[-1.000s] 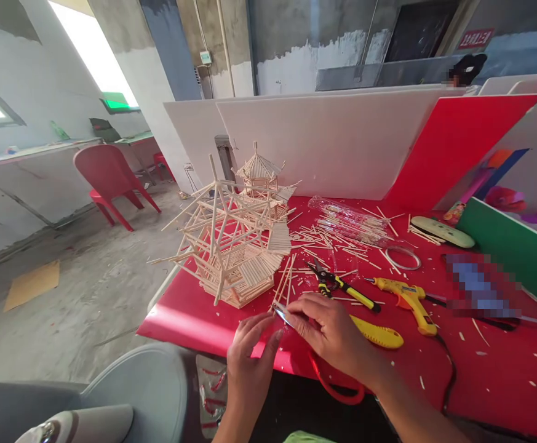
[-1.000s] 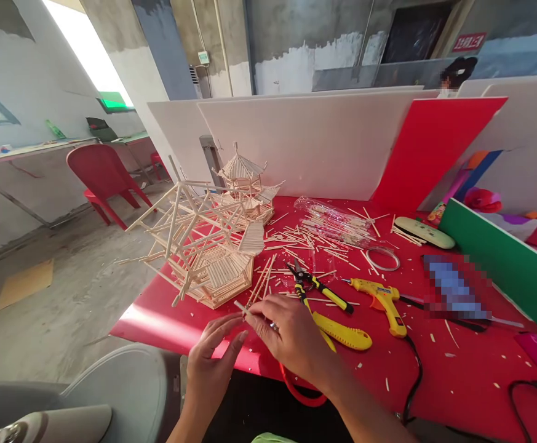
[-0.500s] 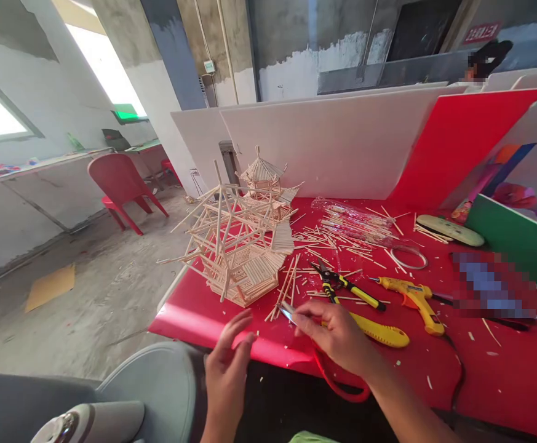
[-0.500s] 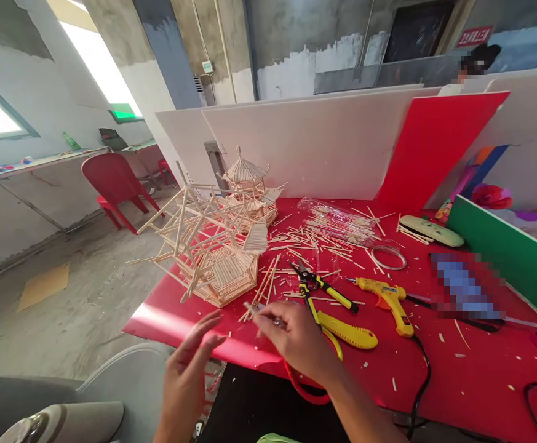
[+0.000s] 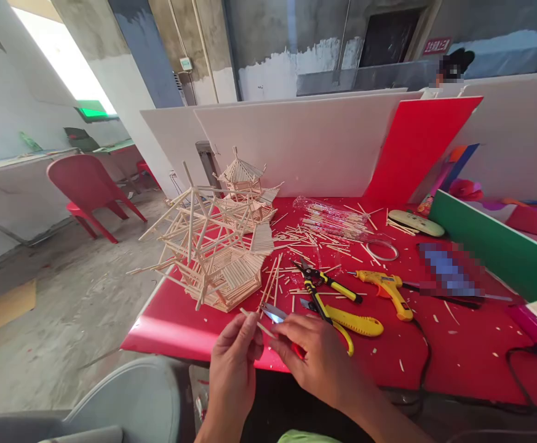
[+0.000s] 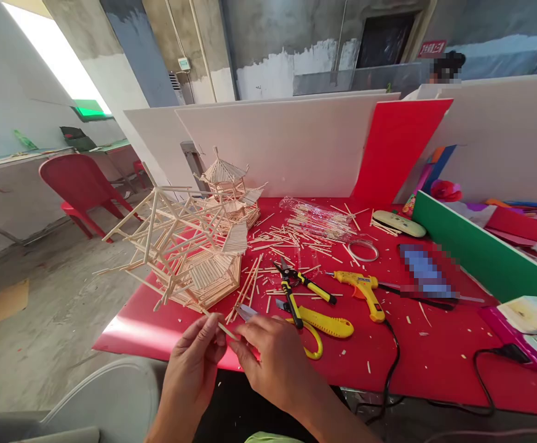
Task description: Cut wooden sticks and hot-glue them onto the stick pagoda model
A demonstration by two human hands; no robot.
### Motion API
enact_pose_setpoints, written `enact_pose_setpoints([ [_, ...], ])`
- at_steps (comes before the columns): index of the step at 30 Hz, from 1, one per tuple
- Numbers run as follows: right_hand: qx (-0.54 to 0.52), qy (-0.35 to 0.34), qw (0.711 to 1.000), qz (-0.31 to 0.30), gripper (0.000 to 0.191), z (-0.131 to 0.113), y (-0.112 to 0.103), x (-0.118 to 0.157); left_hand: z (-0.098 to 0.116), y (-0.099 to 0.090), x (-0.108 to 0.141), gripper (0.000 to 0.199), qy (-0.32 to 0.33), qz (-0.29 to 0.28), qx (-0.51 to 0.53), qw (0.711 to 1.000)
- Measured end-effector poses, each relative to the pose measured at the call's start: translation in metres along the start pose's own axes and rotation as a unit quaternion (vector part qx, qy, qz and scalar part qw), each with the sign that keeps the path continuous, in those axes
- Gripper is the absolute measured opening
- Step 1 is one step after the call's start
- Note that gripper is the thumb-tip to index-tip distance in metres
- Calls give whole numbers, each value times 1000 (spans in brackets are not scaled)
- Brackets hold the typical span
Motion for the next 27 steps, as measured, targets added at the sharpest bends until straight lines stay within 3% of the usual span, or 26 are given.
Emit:
enact_pose_setpoints([
  [3,-38,15,999,-4,24,8,-4,1,5,-3,-2,31,-6,4,0,1000],
  [8,-25,12,998,58,22,25,-10,1,-3,6,4,29,-39,-43,-42,997],
  [14,-75,16,997,18,25,27,-15,3,-10,17,3,35,-56,-69,-28,996],
  [17,34,58,996,54,32,50,-33,4,-7,12,1,36,-51,-47,-19,997],
  [20,221,125,962,99,37,89,-54,5,0,3,-1,40,-33,-21,-17,999],
  [23,283,153,944,75,39,119,-60,0,4,-6,-2,44,-27,11,-4,1000],
  [27,331,176,926,35,36,134,-54,-8,4,-9,0,47,-38,24,6,999],
])
Point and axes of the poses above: each hand's wrist, its own x-axis away from the middle knuckle, its own y-axis out of the palm, z = x × y, the point moved 5 cm from there along -x, towards the middle knuckle, and after that the axes turned 1 degree about -y, right-handed, at the moved point
